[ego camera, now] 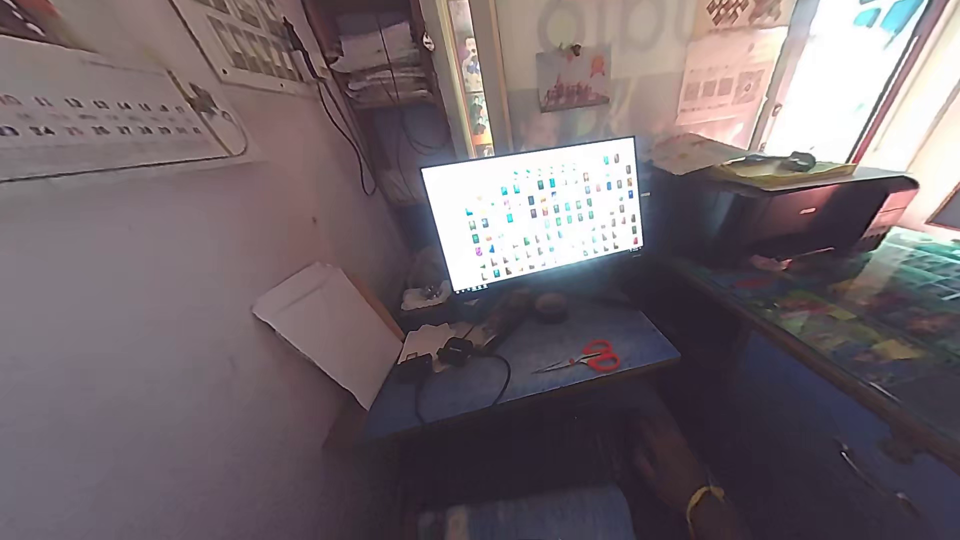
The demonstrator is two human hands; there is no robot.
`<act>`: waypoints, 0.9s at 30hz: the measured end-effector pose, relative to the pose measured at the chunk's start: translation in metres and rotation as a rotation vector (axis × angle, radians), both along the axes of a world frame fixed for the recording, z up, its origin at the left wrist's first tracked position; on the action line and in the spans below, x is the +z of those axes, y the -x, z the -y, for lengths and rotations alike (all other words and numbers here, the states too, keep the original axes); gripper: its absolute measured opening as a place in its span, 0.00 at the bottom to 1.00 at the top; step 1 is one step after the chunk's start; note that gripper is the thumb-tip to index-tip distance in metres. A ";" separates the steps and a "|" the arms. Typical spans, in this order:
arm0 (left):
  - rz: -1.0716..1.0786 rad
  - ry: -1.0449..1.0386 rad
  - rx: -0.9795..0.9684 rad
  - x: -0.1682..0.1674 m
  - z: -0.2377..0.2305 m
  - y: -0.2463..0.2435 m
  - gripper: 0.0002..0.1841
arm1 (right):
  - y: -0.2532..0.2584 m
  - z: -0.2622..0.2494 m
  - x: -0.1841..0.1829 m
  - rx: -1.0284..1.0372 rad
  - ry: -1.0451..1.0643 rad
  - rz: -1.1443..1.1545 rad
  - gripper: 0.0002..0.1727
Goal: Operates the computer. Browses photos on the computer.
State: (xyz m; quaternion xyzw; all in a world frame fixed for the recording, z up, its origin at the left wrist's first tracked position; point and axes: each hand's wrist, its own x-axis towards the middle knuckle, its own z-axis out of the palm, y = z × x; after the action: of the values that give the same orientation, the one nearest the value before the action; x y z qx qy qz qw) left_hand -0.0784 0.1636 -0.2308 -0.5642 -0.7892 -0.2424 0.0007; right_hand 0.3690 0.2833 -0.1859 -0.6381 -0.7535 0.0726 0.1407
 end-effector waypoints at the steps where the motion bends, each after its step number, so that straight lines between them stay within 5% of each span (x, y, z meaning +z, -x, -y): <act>1: 0.002 -0.010 -0.006 0.000 0.000 0.000 0.36 | 0.000 0.000 -0.001 0.005 -0.016 0.000 0.32; 9: 0.024 0.032 0.005 0.019 0.004 -0.009 0.35 | 0.001 0.001 0.004 0.003 -0.026 -0.009 0.32; 17: -0.063 -0.076 -0.023 -0.017 -0.001 0.009 0.36 | 0.000 0.001 -0.001 0.002 -0.060 -0.009 0.31; 21: 0.001 0.046 -0.034 0.015 0.006 -0.004 0.39 | 0.002 0.003 0.003 -0.007 -0.051 -0.015 0.31; 27: -0.033 0.013 -0.019 0.007 0.008 -0.006 0.39 | 0.002 0.002 0.000 0.002 -0.073 0.002 0.31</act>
State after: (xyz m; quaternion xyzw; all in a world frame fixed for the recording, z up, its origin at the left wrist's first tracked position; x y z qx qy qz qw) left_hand -0.0723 0.1552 -0.2236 -0.5755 -0.7854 -0.2278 0.0075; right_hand 0.3674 0.2814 -0.1859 -0.6319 -0.7564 0.0447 0.1629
